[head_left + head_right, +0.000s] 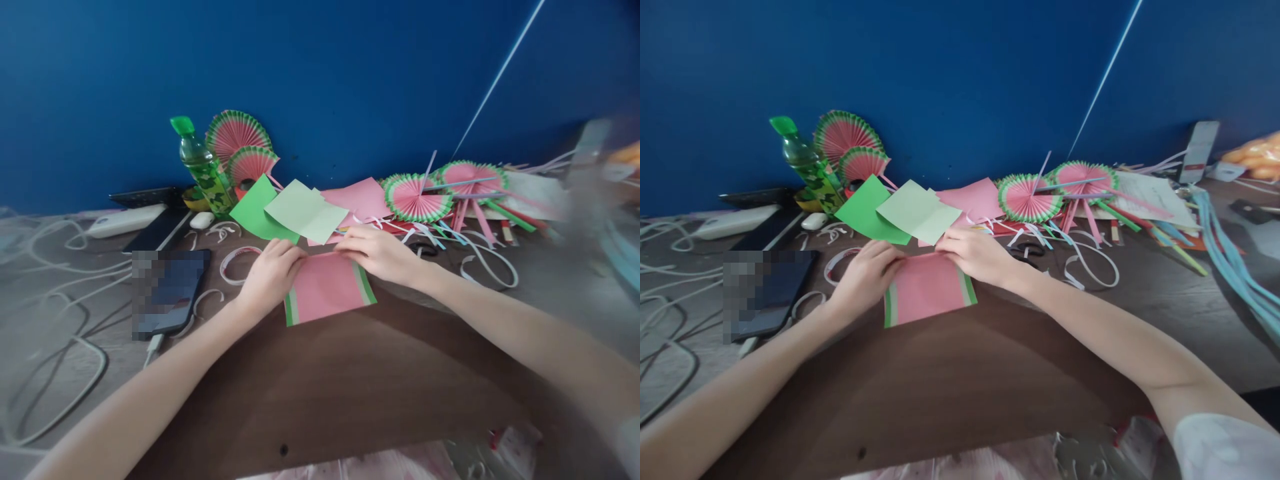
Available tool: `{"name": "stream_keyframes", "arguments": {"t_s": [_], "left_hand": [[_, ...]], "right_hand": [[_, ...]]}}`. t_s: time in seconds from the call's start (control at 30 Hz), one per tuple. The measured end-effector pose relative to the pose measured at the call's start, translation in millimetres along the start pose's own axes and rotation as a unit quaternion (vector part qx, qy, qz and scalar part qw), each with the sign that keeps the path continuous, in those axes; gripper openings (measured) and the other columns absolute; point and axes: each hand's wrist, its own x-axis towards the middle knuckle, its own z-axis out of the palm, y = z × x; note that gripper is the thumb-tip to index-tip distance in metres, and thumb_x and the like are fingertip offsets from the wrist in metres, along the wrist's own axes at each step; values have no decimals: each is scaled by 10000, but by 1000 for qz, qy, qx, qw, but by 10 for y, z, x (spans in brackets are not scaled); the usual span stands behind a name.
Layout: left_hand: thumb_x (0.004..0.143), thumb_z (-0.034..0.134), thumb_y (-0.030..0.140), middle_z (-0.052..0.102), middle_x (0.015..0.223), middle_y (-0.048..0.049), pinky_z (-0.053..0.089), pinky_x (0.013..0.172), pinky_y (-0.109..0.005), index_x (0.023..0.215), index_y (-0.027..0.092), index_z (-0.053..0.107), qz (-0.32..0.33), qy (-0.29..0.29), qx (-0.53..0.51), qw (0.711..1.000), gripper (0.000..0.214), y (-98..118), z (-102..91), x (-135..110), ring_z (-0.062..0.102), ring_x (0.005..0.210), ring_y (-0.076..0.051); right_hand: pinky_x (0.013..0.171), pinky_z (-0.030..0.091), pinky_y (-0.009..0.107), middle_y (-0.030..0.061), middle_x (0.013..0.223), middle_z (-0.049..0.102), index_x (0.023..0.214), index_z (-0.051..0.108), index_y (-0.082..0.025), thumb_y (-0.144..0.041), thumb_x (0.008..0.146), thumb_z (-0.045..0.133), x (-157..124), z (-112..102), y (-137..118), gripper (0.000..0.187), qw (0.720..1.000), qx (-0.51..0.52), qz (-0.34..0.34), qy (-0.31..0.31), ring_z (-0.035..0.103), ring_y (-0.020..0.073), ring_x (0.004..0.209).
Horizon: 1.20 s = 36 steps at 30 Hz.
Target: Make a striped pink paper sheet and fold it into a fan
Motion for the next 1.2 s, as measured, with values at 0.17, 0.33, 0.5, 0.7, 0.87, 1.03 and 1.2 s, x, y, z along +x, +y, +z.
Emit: {"name": "stream_keyframes", "arguments": {"t_s": [0.17, 0.33, 0.5, 0.7, 0.87, 1.03, 1.2], "left_hand": [[828, 508, 181, 586, 752, -30, 375, 676, -322, 884, 212, 610, 134, 207, 139, 959, 120, 48, -228, -37, 518, 743, -162], [819, 478, 170, 552, 704, -42, 360, 632, -325, 744, 183, 577, 115, 132, 200, 964, 125, 77, -165, -41, 515, 709, -181], [816, 446, 189, 595, 814, -52, 402, 645, -291, 796, 166, 551, -30, -163, -10, 986, 109, 28, 3, 11, 544, 751, -176], [807, 473, 337, 602, 773, 2, 396, 638, -266, 821, 187, 562, -187, -241, -226, 925, 174, -95, 24, 32, 543, 686, -140], [751, 524, 318, 595, 763, 0, 385, 644, -264, 755, 170, 566, -180, -230, -245, 924, 154, -164, 78, 29, 530, 682, -139], [711, 551, 322, 585, 719, 7, 385, 655, -264, 688, 169, 563, -158, -226, -251, 928, 155, -186, 107, 34, 522, 685, -144], [693, 557, 325, 582, 703, 4, 385, 668, -270, 662, 167, 569, -150, -230, -248, 929, 161, -180, 110, 43, 523, 700, -155]], "right_hand": [[749, 345, 325, 8, 864, 628, 926, 611, -268, -186, 869, 471, -61, -100, -84, 173, 966, -156, -102, 180, 522, 162, 871], [703, 345, 319, 39, 825, 615, 803, 603, -202, -176, 866, 442, -30, -68, -78, 175, 982, -118, -106, 102, 508, 159, 777], [638, 398, 266, 40, 804, 638, 838, 627, -161, -154, 787, 528, 2, 36, 70, 111, 983, 131, 56, -112, 533, 125, 677], [620, 406, 258, 23, 743, 643, 742, 651, -155, -210, 708, 604, -5, 88, 171, 80, 919, 289, 206, -173, 545, 120, 651], [613, 375, 261, 15, 699, 585, 689, 665, -149, -245, 684, 632, -14, 152, 218, 102, 936, 265, 185, -142, 491, 115, 634], [650, 384, 267, 24, 741, 612, 749, 680, -160, -293, 693, 626, -49, 190, 324, 155, 926, 280, 169, -190, 513, 132, 688], [695, 400, 268, 37, 829, 645, 840, 683, -170, -284, 706, 607, -55, 183, 373, 192, 917, 279, 173, -227, 547, 145, 754]]}}
